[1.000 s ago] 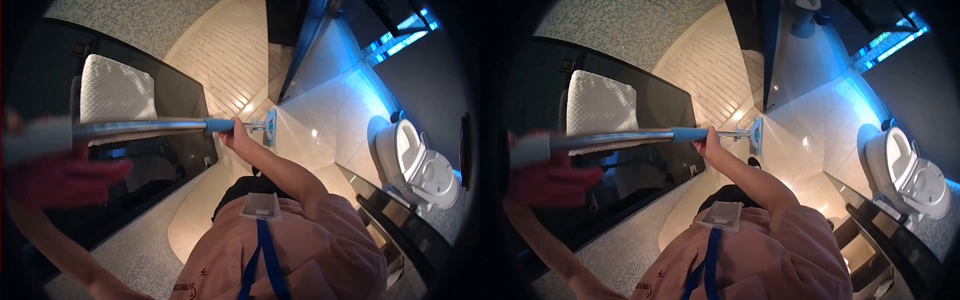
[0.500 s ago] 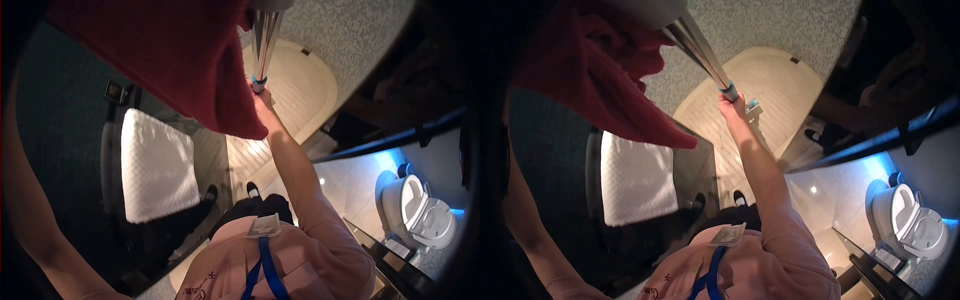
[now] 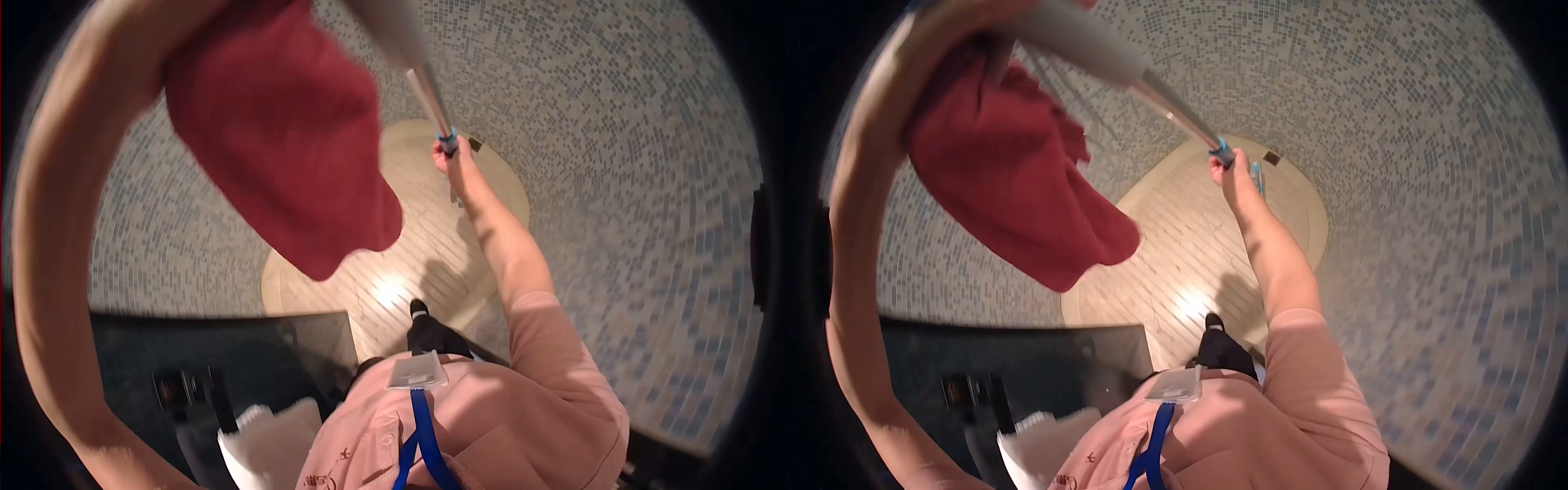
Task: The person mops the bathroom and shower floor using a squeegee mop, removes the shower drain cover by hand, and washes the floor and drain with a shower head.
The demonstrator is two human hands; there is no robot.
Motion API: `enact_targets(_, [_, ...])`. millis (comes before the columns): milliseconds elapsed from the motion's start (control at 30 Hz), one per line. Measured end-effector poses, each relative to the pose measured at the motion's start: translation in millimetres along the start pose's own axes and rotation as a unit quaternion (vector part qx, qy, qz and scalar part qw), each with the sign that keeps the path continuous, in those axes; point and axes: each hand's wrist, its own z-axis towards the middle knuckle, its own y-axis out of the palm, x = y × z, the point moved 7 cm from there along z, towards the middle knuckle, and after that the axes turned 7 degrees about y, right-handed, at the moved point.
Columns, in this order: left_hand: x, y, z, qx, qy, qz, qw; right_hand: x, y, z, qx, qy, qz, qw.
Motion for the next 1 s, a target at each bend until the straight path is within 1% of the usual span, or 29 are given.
enact_targets(33, [-18.0,-10.1,14.0,0.011,-0.001,0.0,1.0,-4.5,18.4,22.7,0.009,0.012,-0.018,1.0])
enact_targets(67, [-37.2,-17.7,39.4,0.009,0.0,-0.005,1.0,-3.4,20.8,43.9,0.03,0.03,-0.037,0.998])
enact_targets(133, [-76.6,-41.6,63.6,0.043,-0.019,0.025,0.999,2.7,35.1,86.8,0.064,0.069,-0.076,0.993])
enact_targets(167, [-94.0,-52.9,69.8,0.06,-0.027,0.07,0.995,4.1,42.8,106.0,0.094,0.053,-0.091,0.99])
enact_targets(200, [-111.5,-64.1,76.1,0.076,-0.037,0.114,0.99,8.8,50.1,126.7,0.103,0.042,-0.11,0.988])
enact_targets(233, [-133.4,-63.1,80.6,0.069,-0.092,0.048,0.992,12.4,55.7,145.6,0.109,0.029,-0.129,0.985])
enact_targets(267, [-152.1,-67.0,86.5,0.078,-0.068,0.059,0.993,13.1,64.0,167.3,0.114,0.015,-0.146,0.982])
enact_targets(300, [-169.7,-67.6,90.2,0.099,-0.087,0.012,0.991,17.6,71.2,189.8,0.103,0.031,-0.154,0.982])
enact_targets(333, [-188.8,-73.0,96.6,0.081,-0.075,0.048,0.993,23.5,70.1,209.4,0.098,0.048,-0.161,0.981])
enact_targets(400, [-226.0,-81.1,104.9,0.06,-0.112,0.03,0.991,26.7,81.7,239.3,0.099,0.06,-0.156,0.981])
enact_targets(467, [-272.3,-94.8,113.2,0.096,-0.111,0.006,0.989,43.5,88.9,262.5,0.116,0.071,-0.138,0.981])
enact_targets(567, [-350.8,-88.0,136.1,0.118,-0.105,-0.042,0.987,55.4,83.9,338.7,0.081,0.096,-0.099,0.987])
enact_targets(600, [-379.3,-79.6,146.5,0.117,-0.105,-0.048,0.986,58.0,95.2,351.8,0.062,0.108,-0.132,0.983])
enact_targets(667, [-442.5,-56.0,163.8,0.131,-0.157,-0.081,0.976,67.0,101.1,362.3,0.033,0.141,-0.196,0.97])
enact_targets(700, [-480.2,-42.9,165.9,0.168,-0.176,-0.13,0.961,66.9,107.3,358.9,0.008,0.171,-0.208,0.963])
enact_targets(733, [-513.7,-27.9,169.5,0.179,-0.193,-0.156,0.952,65.9,120.3,351.8,-0.023,0.2,-0.222,0.954])
enact_targets(767, [-544.3,-15.5,176.6,0.185,-0.229,-0.168,0.941,65.0,127.8,350.8,-0.053,0.232,-0.235,0.942])
enact_targets(867, [-632.8,28.1,177.1,0.191,-0.35,-0.172,0.901,27.1,94.5,365.8,-0.115,0.305,-0.362,0.873])
enact_targets(933, [-668.2,60.2,197.7,0.177,-0.373,-0.133,0.901,-33.2,34.6,407.9,-0.037,0.245,-0.475,0.845])
enact_targets(967, [-683.5,77.2,203.3,0.204,-0.403,-0.151,0.879,-66.6,-7.6,434.3,0.038,0.25,-0.463,0.849])
enact_targets(1000, [-696.7,83.8,202.6,0.241,-0.401,-0.168,0.868,-101.8,-51.3,459.4,0.114,0.253,-0.451,0.849])
